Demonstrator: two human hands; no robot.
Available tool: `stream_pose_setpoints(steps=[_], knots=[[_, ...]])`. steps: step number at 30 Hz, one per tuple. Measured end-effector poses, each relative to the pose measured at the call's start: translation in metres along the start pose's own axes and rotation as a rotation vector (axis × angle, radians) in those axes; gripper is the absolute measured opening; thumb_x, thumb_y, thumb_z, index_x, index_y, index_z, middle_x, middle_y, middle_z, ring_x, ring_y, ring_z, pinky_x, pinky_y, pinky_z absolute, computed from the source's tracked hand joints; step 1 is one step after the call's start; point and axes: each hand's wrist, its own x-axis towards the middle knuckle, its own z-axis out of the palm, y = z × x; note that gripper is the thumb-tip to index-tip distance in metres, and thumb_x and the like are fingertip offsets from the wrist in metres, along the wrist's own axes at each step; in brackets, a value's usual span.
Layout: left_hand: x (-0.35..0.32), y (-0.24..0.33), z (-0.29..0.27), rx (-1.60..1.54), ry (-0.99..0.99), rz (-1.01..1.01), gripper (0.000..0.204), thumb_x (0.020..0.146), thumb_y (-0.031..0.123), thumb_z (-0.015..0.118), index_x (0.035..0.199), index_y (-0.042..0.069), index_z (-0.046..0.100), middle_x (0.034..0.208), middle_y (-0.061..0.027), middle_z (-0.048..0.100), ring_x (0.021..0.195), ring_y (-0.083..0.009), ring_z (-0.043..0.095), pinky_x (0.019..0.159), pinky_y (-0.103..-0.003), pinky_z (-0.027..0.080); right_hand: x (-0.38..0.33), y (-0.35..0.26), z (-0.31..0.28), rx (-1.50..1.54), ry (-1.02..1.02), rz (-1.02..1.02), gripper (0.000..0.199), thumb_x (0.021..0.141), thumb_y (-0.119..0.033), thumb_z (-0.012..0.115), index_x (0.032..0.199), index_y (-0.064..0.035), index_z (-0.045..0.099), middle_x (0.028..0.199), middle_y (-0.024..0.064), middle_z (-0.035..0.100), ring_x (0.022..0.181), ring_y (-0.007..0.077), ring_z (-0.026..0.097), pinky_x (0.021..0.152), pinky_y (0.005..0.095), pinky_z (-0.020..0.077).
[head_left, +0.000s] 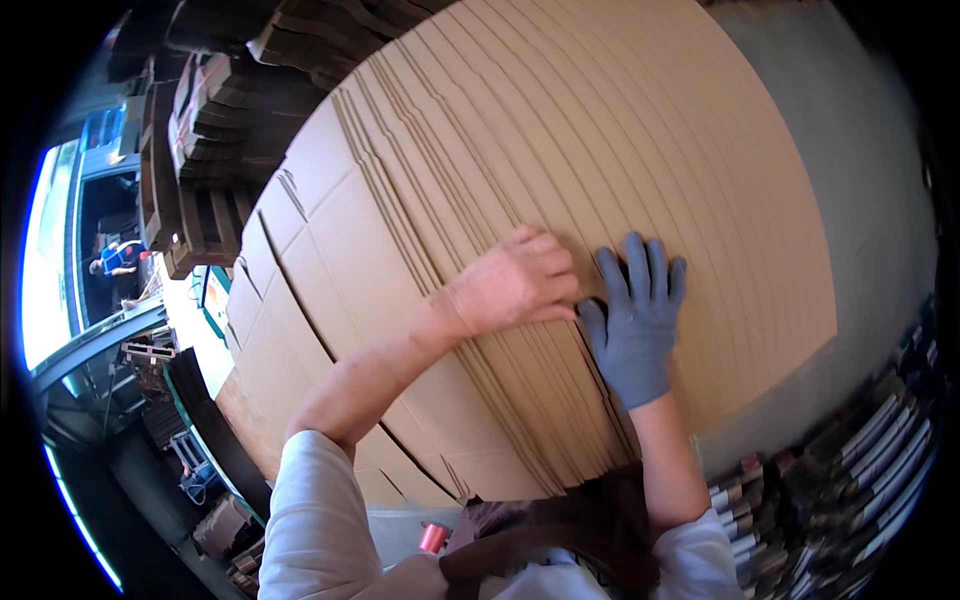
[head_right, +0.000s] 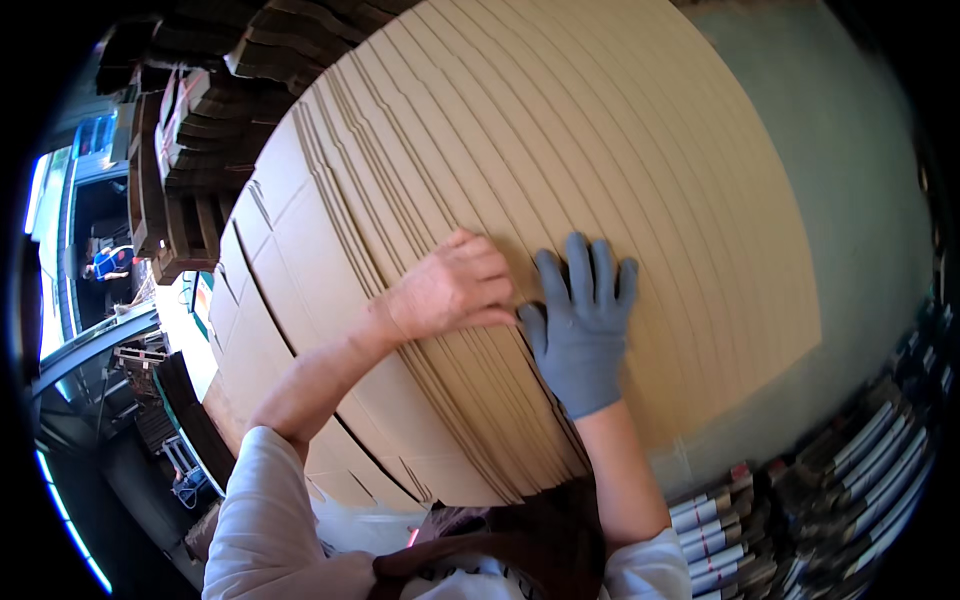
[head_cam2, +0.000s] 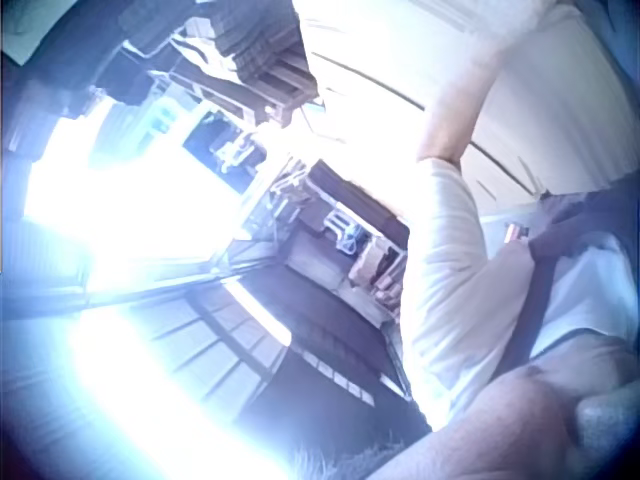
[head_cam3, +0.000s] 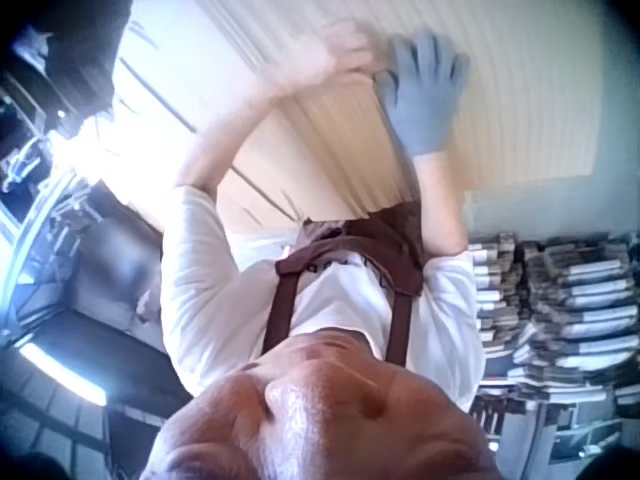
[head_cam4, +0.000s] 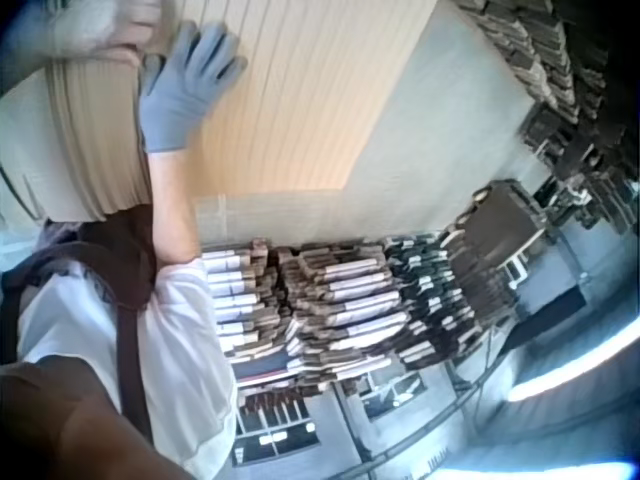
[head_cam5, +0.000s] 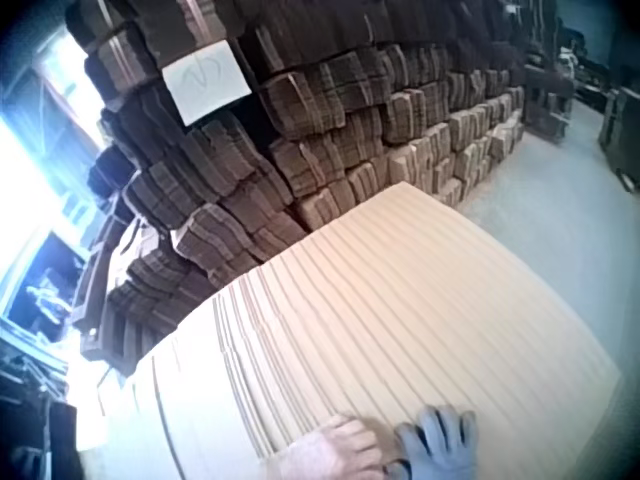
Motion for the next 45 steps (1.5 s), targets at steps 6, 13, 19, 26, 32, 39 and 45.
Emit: stream_pose_setpoints(steps=[6, 13, 19, 26, 32, 39, 45], knots=[[-0.003, 0.006, 0.012, 0.016, 0.028, -0.035, 0.025, 0.081, 0.029, 0.075, 0.081, 0.012, 0.057, 0.083, -0.0017, 0.051, 0.087, -0.0233, 0.053, 0.083, -0.037, 0.043, -0.009, 0.001, -0.003, 0.057, 0.002, -0.001, 0.054, 0.082, -0.021, 0.072, 0.132, -0.0091, 0.055, 0.145, 0.0170, 0.043, 0.134, 0.0397, 0.038, 0.108, 0.0642, 0.0262], [-0.003, 0.005, 0.009, -0.004, 0.027, -0.016, 0.024, 0.079, 0.027, 0.076, 0.081, 0.013, 0.057, 0.086, -0.0011, 0.054, 0.092, -0.0215, 0.055, 0.085, -0.036, 0.044, -0.008, 0.003, -0.002, 0.065, 0.023, -0.007, 0.056, 0.081, -0.021, 0.073, 0.132, -0.0095, 0.054, 0.145, 0.0174, 0.043, 0.133, 0.0403, 0.039, 0.108, 0.0642, 0.0268], [-0.006, 0.004, 0.006, 0.006, -0.004, -0.021, 0.021, 0.081, 0.026, 0.076, 0.083, 0.013, 0.060, 0.090, -0.0003, 0.057, 0.091, -0.0221, 0.055, 0.085, -0.037, 0.043, -0.006, 0.000, -0.002, 0.047, 0.000, 0.008, 0.058, 0.079, -0.022, 0.074, 0.132, -0.0104, 0.054, 0.145, 0.0165, 0.043, 0.133, 0.0402, 0.039, 0.108, 0.0644, 0.0271], [-0.009, 0.003, 0.007, -0.017, 0.021, -0.041, 0.021, 0.081, 0.024, 0.077, 0.081, 0.012, 0.059, 0.090, -0.0008, 0.057, 0.092, -0.0215, 0.056, 0.086, -0.037, 0.044, -0.005, 0.001, 0.000, 0.050, 0.025, 0.000, 0.058, 0.078, -0.023, 0.075, 0.131, -0.0101, 0.054, 0.144, 0.0166, 0.044, 0.134, 0.0399, 0.039, 0.109, 0.0643, 0.0270], [-0.008, 0.004, 0.010, -0.057, 0.059, -0.037, 0.017, 0.082, 0.022, 0.076, 0.085, 0.013, 0.063, 0.093, -0.0004, 0.059, 0.093, -0.0228, 0.056, 0.087, -0.038, 0.044, -0.010, 0.003, -0.005, 0.062, 0.037, -0.026, 0.059, 0.078, -0.027, 0.075, 0.130, -0.0084, 0.055, 0.142, 0.0181, 0.045, 0.133, 0.0403, 0.039, 0.108, 0.0652, 0.0266], [-0.011, 0.007, 0.007, 0.017, 0.081, -0.008, 0.017, 0.080, 0.022, 0.077, 0.085, 0.014, 0.063, 0.094, -0.0002, 0.058, 0.093, -0.0216, 0.055, 0.087, -0.037, 0.044, -0.008, -0.010, -0.006, 0.069, -0.002, 0.051, 0.068, 0.073, -0.035, 0.079, 0.130, -0.0085, 0.054, 0.143, 0.0185, 0.043, 0.133, 0.0413, 0.038, 0.107, 0.0706, 0.0238], [-0.012, 0.008, 0.004, 0.046, 0.023, -0.022, 0.022, 0.079, 0.024, 0.078, 0.083, 0.013, 0.060, 0.091, -0.0004, 0.055, 0.092, -0.0205, 0.055, 0.086, -0.036, 0.044, -0.009, -0.012, -0.009, 0.017, -0.034, 0.062, 0.073, 0.069, -0.036, 0.080, 0.132, -0.0107, 0.053, 0.146, 0.0181, 0.042, 0.135, 0.0419, 0.037, 0.108, 0.0708, 0.0232]])
